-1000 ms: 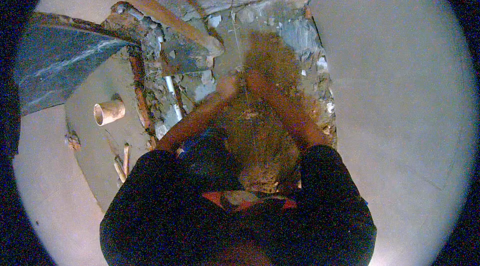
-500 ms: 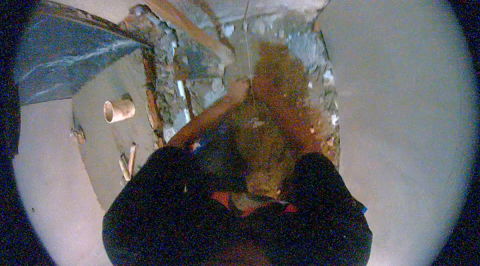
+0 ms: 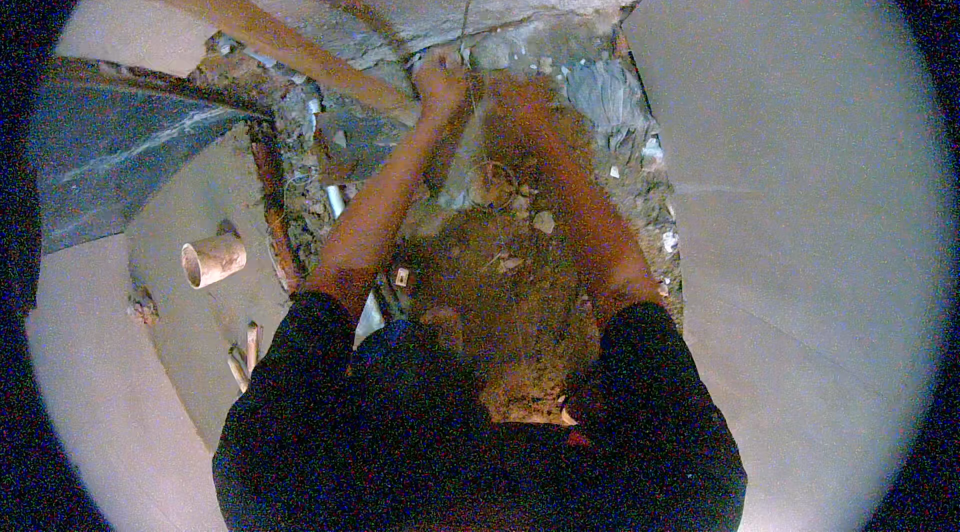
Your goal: The person sets up a level line over a dirt and debris area by tying a string to a vertical rod and pulling it across to another point.
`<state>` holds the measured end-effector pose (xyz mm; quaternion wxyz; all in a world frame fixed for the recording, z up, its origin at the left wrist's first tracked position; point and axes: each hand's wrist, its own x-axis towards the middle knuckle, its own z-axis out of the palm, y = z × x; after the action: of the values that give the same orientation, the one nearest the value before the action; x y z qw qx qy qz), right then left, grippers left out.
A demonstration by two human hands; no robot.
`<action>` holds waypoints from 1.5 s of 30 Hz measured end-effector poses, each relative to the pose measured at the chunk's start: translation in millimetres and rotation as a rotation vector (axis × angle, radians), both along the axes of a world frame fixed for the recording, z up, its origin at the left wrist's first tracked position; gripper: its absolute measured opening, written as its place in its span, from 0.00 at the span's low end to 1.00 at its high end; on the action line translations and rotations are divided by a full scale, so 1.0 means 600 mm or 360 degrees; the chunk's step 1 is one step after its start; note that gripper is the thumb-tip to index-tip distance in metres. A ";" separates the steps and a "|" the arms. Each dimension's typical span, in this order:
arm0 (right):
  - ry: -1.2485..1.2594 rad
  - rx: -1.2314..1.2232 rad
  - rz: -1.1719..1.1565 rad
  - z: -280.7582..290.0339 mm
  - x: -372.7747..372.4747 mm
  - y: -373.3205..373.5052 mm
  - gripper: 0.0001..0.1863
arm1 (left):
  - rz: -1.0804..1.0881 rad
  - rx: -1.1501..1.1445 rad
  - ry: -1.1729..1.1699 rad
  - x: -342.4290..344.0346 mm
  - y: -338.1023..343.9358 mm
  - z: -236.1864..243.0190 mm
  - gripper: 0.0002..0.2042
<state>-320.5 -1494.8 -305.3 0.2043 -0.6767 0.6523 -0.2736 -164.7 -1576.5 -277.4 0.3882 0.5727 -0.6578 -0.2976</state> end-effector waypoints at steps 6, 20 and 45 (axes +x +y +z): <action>0.0662 -0.0061 0.0156 -0.088 0.046 -0.186 0.15 | 0.0055 -0.0512 -0.0718 0.011 -0.156 -0.148 0.11; 0.0519 0.0135 0.0192 -0.083 0.001 -0.213 0.16 | 0.0193 0.0073 -0.0118 0.011 -0.102 -0.064 0.17; -0.0294 0.0540 -0.0149 -0.049 -0.012 -0.221 0.17 | 0.0442 0.0391 0.0133 -0.028 -0.087 -0.079 0.16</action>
<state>-327.6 -1627.3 -334.6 0.3614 -0.5735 0.6983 -0.2300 -181.4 -1628.9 -324.8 0.3797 0.6881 -0.5145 -0.3429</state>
